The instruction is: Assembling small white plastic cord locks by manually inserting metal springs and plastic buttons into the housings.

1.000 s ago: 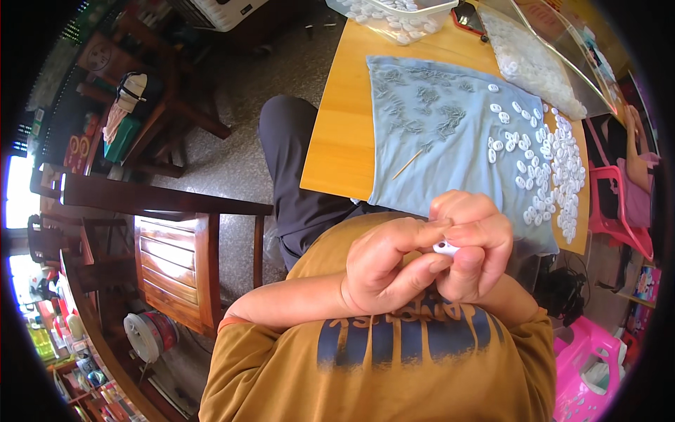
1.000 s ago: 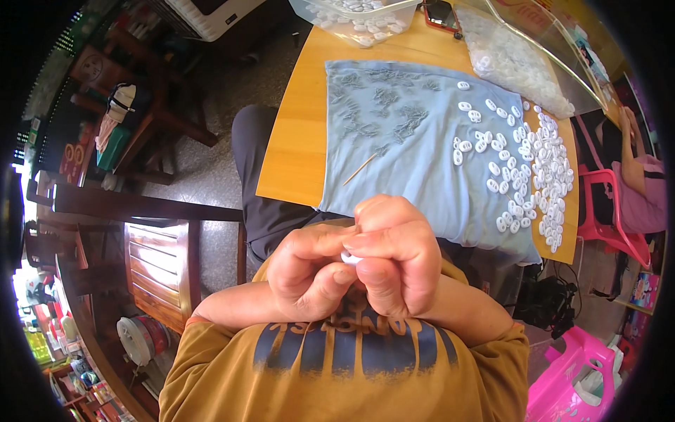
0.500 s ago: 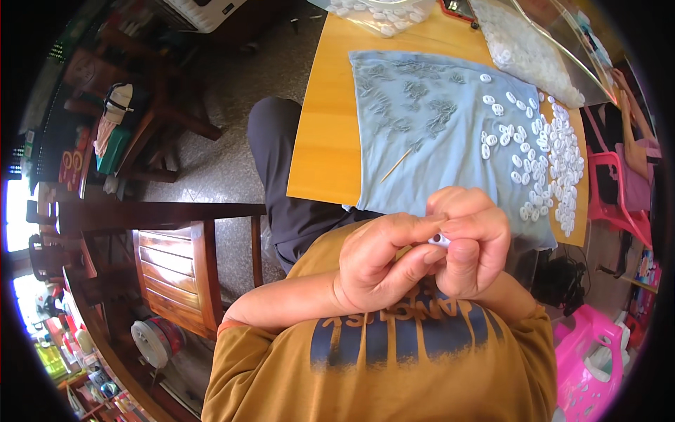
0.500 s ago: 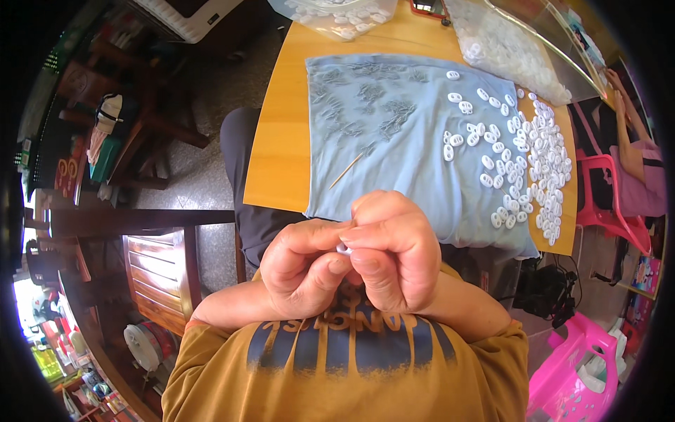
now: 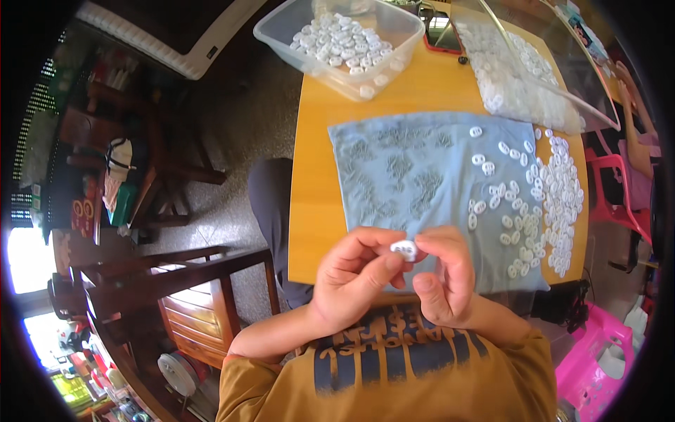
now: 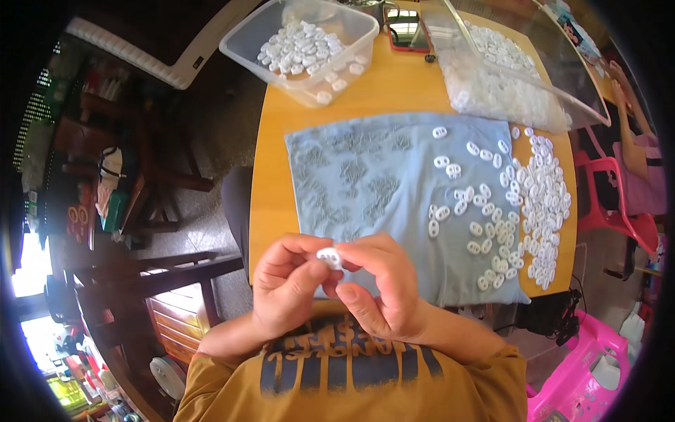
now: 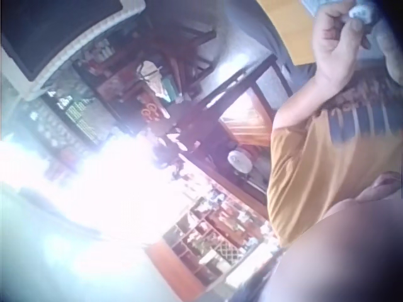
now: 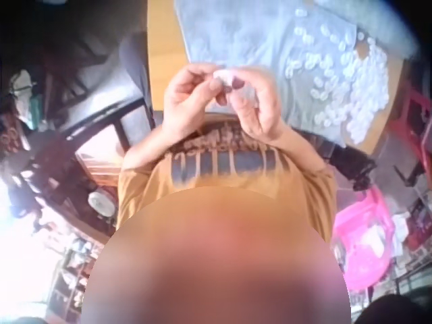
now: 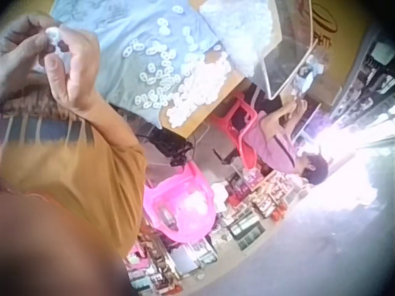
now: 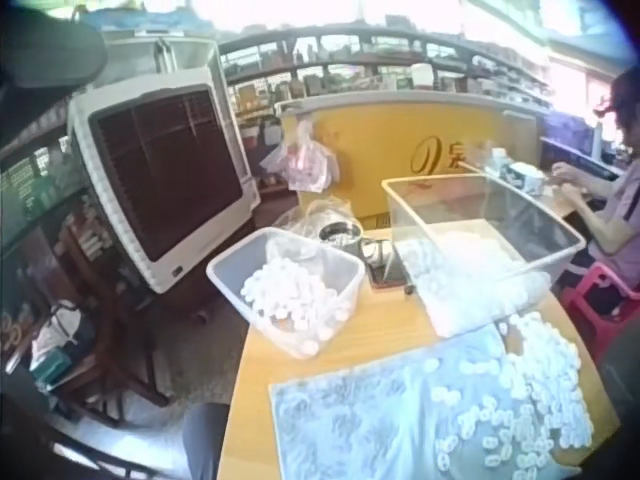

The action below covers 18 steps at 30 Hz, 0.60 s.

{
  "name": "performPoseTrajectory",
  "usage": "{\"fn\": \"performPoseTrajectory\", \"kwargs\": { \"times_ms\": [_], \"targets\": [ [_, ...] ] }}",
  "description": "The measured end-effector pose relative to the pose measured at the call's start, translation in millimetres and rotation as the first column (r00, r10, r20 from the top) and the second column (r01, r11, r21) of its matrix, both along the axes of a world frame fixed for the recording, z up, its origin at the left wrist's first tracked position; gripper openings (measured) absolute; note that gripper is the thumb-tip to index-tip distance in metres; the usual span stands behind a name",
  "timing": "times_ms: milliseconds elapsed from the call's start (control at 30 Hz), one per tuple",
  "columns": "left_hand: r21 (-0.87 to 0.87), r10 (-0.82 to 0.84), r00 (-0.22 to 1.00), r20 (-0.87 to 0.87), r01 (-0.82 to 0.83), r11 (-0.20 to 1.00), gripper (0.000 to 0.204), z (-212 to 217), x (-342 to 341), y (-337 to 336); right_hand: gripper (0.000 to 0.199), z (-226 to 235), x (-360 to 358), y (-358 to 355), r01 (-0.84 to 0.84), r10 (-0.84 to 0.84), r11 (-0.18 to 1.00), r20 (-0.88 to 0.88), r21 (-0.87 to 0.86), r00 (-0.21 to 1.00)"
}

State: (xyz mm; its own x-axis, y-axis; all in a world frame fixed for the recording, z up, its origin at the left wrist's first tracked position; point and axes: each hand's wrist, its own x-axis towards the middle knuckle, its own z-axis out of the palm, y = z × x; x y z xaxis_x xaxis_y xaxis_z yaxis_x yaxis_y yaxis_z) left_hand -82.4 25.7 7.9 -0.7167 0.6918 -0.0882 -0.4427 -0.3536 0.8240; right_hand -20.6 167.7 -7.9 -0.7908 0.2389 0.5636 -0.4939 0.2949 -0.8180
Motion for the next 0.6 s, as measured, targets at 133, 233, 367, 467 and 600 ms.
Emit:
{"fn": "performPoseTrajectory", "kwargs": {
  "times_ms": [133, 233, 367, 467, 600],
  "targets": [
    [-0.053, 0.161, 0.979, -0.127, -0.169, 0.984, 0.022, 16.3, -56.9, 14.3, 0.024, -7.1, -8.2, 15.4, 0.027, -0.029, 0.999, 0.08, 0.035, 0.996],
    [-0.112, 0.319, 0.884, -0.341, -0.375, 0.92, 0.023, 42.4, -110.2, 45.9, 0.02, -11.4, -13.6, 20.3, -0.07, 0.07, 0.998, 0.146, -0.007, 0.987],
    [-0.135, 0.285, 0.759, -0.585, -0.437, 0.889, 0.048, 50.0, -171.4, 74.9, 0.018, -15.3, -19.4, 20.3, -0.221, 0.228, 0.973, 0.104, -0.072, 0.968],
    [-0.102, 0.271, 0.679, -0.682, -0.456, 0.884, 0.047, 44.7, -160.1, 79.6, 0.015, -13.9, -23.5, 19.6, -0.304, 0.312, 0.947, 0.07, -0.108, 0.947],
    [-0.263, 0.152, 0.724, -0.673, -0.426, 0.866, 0.031, 25.8, -123.0, 91.7, 0.011, -18.8, -18.8, 19.0, -0.336, 0.35, 0.93, 0.077, -0.148, 0.934]
  ]
}}
